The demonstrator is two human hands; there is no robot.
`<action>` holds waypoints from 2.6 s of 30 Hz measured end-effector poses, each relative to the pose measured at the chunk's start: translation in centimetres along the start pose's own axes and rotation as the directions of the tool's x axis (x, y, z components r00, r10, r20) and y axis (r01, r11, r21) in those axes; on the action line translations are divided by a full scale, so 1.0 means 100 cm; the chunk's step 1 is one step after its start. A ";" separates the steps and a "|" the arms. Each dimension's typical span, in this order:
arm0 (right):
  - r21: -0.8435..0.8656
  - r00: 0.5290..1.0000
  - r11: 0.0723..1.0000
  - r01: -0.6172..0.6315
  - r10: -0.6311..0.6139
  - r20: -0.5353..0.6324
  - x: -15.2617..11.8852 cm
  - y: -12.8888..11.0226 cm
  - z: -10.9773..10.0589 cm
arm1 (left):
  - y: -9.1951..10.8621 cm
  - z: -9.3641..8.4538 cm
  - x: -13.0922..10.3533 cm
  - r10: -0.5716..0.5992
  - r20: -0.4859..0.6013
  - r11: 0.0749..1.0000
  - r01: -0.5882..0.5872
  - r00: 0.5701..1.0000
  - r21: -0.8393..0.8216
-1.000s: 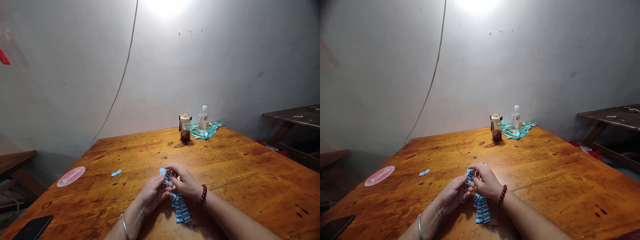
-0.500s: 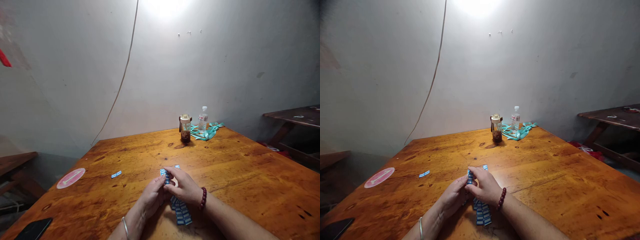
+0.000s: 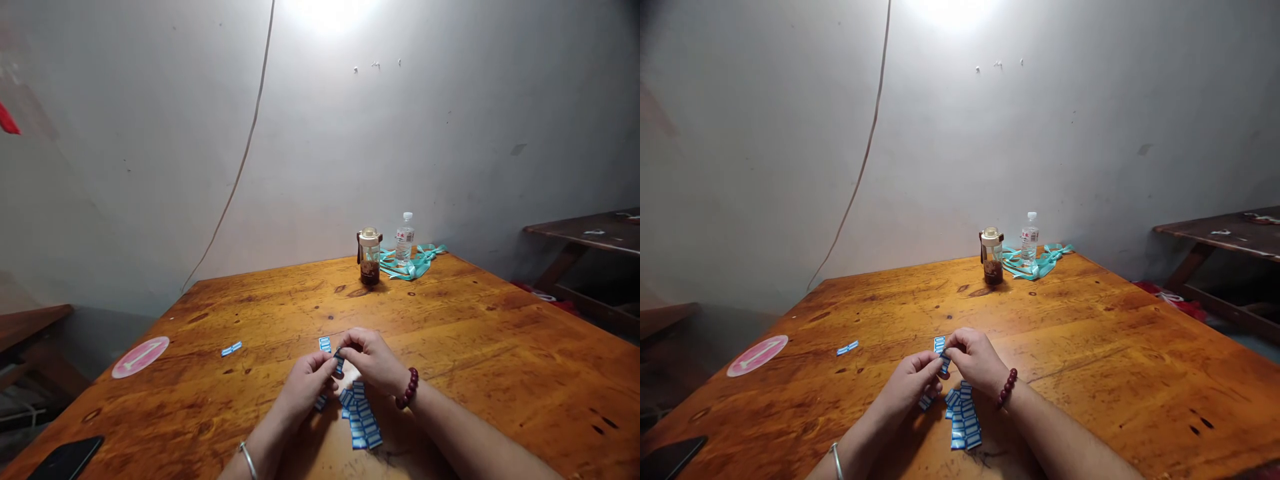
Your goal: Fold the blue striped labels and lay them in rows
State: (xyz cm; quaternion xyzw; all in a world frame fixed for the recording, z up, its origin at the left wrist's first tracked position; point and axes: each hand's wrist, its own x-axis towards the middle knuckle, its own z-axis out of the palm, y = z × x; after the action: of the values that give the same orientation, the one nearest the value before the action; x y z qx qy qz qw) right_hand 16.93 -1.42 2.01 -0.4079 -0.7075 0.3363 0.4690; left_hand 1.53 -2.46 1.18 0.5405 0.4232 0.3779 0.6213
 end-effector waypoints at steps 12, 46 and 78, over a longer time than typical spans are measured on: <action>-0.197 0.973 0.952 -0.232 0.225 -0.057 0.017 0.027 -0.032 | -0.008 -0.004 0.005 0.021 -0.077 0.999 -0.019 0.997 0.031; -0.588 0.825 0.803 0.096 0.267 0.499 -0.010 0.001 -0.027 | 0.000 -0.045 0.014 0.332 -0.271 0.851 -0.162 0.904 0.500; 0.411 0.896 0.807 -0.425 0.312 0.315 0.002 0.003 -0.009 | 0.002 -0.004 -0.002 -0.070 0.026 0.989 0.073 0.997 -0.128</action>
State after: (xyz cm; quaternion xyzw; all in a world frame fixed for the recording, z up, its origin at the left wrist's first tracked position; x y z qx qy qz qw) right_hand 17.81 -1.02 2.16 -0.3700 -0.5611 0.6277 0.3927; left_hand 1.08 -2.43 1.36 0.4879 0.4104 0.3761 0.6724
